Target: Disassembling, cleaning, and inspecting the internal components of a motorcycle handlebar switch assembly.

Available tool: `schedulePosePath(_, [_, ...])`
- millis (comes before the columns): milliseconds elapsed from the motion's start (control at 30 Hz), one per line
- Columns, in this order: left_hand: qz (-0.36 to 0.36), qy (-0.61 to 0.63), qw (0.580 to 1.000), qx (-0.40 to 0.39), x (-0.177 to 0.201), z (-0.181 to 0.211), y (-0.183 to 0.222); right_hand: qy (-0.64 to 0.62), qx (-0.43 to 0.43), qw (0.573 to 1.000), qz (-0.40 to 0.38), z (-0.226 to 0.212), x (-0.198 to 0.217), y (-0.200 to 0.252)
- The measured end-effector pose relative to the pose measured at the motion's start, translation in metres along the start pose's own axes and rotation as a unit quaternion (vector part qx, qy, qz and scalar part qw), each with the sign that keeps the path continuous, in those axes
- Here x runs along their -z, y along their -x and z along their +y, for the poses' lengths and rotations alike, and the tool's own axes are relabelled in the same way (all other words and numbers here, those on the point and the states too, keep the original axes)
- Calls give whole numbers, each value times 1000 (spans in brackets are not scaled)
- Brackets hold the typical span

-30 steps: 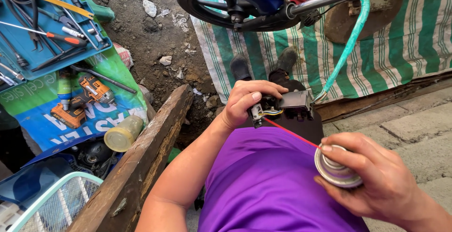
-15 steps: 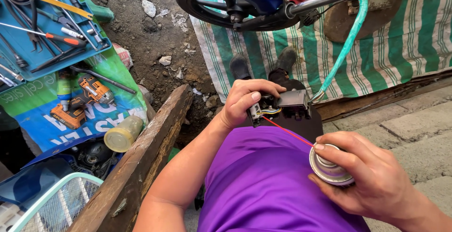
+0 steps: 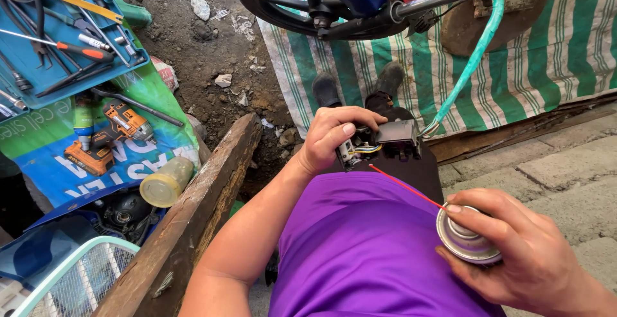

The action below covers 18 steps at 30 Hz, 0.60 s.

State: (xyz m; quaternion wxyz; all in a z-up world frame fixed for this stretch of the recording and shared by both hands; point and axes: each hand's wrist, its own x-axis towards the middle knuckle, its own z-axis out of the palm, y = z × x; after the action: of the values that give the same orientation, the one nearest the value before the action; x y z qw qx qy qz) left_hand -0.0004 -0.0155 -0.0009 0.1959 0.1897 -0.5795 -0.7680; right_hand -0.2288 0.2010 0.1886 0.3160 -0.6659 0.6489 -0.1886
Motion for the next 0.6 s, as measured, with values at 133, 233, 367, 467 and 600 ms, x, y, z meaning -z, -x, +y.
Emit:
schedulePosePath(133, [2, 2, 1000, 1, 0, -1, 2, -1, 4, 1000, 14, -2, -3, 0])
schedulePosePath(233, [4, -1, 1000, 4, -1, 0, 3, 1, 3, 1000, 24, -2, -5, -3])
schedulePosePath(367, [14, -28, 1000, 0, -5, -1, 6, 4, -2, 1000, 19, -4, -7, -9])
schedulePosePath(467, [19, -13, 1000, 9, -4, -3, 8, -1, 6, 1000, 22, -6, -10, -12])
schedulePosePath(600, [26, 21, 999, 22, -5, -5, 7, -1, 11, 1000, 12, -5, -13, -14])
